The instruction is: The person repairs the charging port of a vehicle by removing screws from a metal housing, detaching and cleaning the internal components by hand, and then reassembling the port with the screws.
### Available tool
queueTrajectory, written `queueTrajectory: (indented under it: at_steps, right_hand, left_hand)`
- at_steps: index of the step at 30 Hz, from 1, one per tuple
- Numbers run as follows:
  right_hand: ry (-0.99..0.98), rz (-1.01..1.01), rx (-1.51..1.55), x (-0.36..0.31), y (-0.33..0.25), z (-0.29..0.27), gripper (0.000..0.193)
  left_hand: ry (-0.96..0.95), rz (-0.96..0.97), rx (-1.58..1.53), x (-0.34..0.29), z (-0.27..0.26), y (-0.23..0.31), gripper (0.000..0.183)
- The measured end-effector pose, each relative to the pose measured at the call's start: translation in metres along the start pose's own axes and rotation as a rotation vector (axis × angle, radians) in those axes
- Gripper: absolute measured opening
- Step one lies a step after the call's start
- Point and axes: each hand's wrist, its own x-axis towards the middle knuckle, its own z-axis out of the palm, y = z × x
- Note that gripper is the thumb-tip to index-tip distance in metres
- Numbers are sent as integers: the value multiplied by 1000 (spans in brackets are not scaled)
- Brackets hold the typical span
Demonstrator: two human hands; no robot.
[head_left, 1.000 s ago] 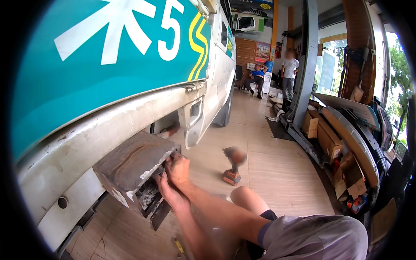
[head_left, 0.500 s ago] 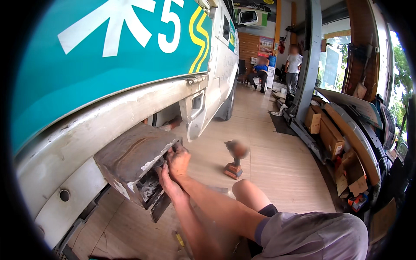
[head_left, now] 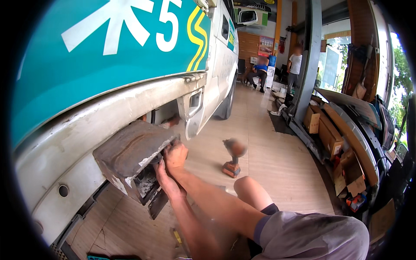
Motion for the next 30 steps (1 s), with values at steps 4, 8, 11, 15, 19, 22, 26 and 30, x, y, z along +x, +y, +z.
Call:
queueTrajectory:
  at_steps: [4,8,11,15,19,22,26,30]
  right_hand:
    - [62,32,30,-4,-8,0,20]
    - [76,88,90,-7,-6,2,21]
    - [7,178,77,2,-11,1,22]
    - [37,158,59,0,-7,-1,21]
    - [-12,81,106,-4,-8,-2,22]
    - [-56,91,250,-14,-12,-8,22]
    - [-72,94,357,-5,-3,-16,21]
    - [-84,35,206,-2,3,-12,18]
  left_hand:
    - [48,-32,14,-3,3,4,57]
    - [104,-124,-17,-5,3,7,56]
    - [124,-11,70,-6,14,8,54]
    - [87,-22,60,-5,12,9,53]
    - [92,-51,25,-8,15,11,53]
    - [136,-39,16,-8,7,12,53]
    - [73,-2,29,-6,11,4,55]
    - [99,24,75,-5,14,2,54]
